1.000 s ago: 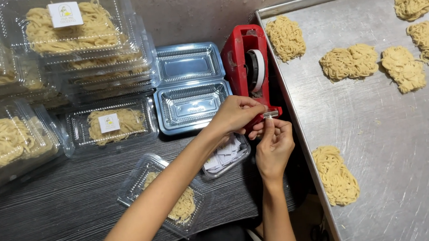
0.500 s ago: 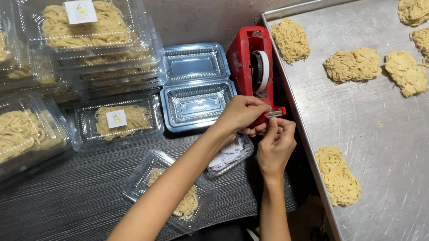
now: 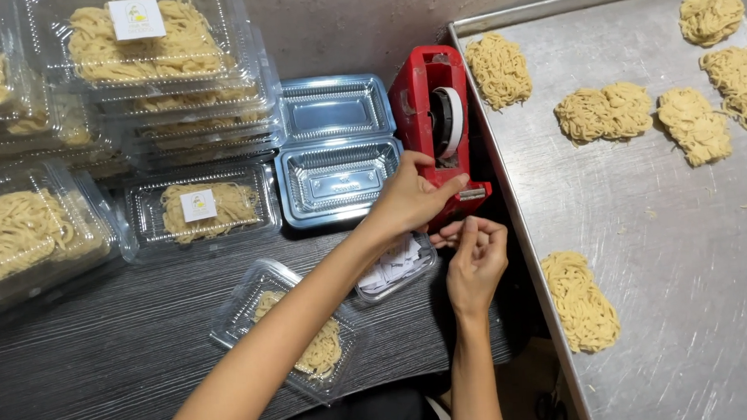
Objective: The person places portions of noodles into clear plastic containers, seals them with lids, and affixes small labels using a tape dispenser. The process is repeated for multiple units, with finished containers stacked nearby.
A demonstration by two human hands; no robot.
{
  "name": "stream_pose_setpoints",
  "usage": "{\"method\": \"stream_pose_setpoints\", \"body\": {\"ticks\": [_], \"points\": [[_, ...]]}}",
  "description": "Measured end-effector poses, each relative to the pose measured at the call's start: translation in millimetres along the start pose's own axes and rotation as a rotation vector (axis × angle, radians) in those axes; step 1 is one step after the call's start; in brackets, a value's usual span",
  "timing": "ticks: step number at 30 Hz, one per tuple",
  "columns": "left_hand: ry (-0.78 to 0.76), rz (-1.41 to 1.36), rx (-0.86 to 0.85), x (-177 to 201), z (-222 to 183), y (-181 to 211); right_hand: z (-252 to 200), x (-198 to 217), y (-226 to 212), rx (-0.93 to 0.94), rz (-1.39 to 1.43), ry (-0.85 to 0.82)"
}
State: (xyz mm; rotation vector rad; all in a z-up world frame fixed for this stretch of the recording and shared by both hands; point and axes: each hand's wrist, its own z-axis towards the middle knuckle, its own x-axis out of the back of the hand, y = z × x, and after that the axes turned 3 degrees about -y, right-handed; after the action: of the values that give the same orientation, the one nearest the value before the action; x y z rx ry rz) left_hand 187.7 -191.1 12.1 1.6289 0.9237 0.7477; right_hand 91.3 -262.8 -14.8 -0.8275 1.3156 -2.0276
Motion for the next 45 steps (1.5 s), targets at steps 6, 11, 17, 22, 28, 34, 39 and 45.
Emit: {"method": "stream_pose_setpoints", "body": {"ticks": [6, 11, 17, 22, 28, 34, 39, 45], "points": [[-0.206, 0.761, 0.012, 54.0, -74.9, 12.4, -42.0, 19.5, -14.2, -0.02, -0.035, -0.046], [-0.247, 1.08, -0.065, 59.9, -91.5, -20.0, -60.2, 21.9, -25.6, -0.042, -0.036, -0.113], [-0.05, 0.812, -0.139, 58.2, -105.9, -13.8, -61.7, 18.6, -47.1, -0.001, 0.003, -0.205], [0.095, 0.403, -0.171, 65.9, -131.0, -3.0, -64.2, 13.0, -60.7, 0.005, 0.052, -0.288], [0.118, 0.283, -0.267, 75.7, -182.2, 3.6, -81.6, 3.9, -76.3, -0.099, 0.245, -0.361], [0.223, -0.205, -0.164, 67.8, -222.4, -12.1, -103.6, -14.9, -95.9, -0.228, 0.391, -0.57], [0.614, -0.436, -0.198, 62.6, -248.4, -29.4, -127.7, -22.1, -94.7, -0.281, 0.384, -0.558], [0.774, 0.138, -0.487, 73.0, -262.6, -18.9, -132.6, -26.6, -115.2, -0.205, 0.288, -0.708]]}}
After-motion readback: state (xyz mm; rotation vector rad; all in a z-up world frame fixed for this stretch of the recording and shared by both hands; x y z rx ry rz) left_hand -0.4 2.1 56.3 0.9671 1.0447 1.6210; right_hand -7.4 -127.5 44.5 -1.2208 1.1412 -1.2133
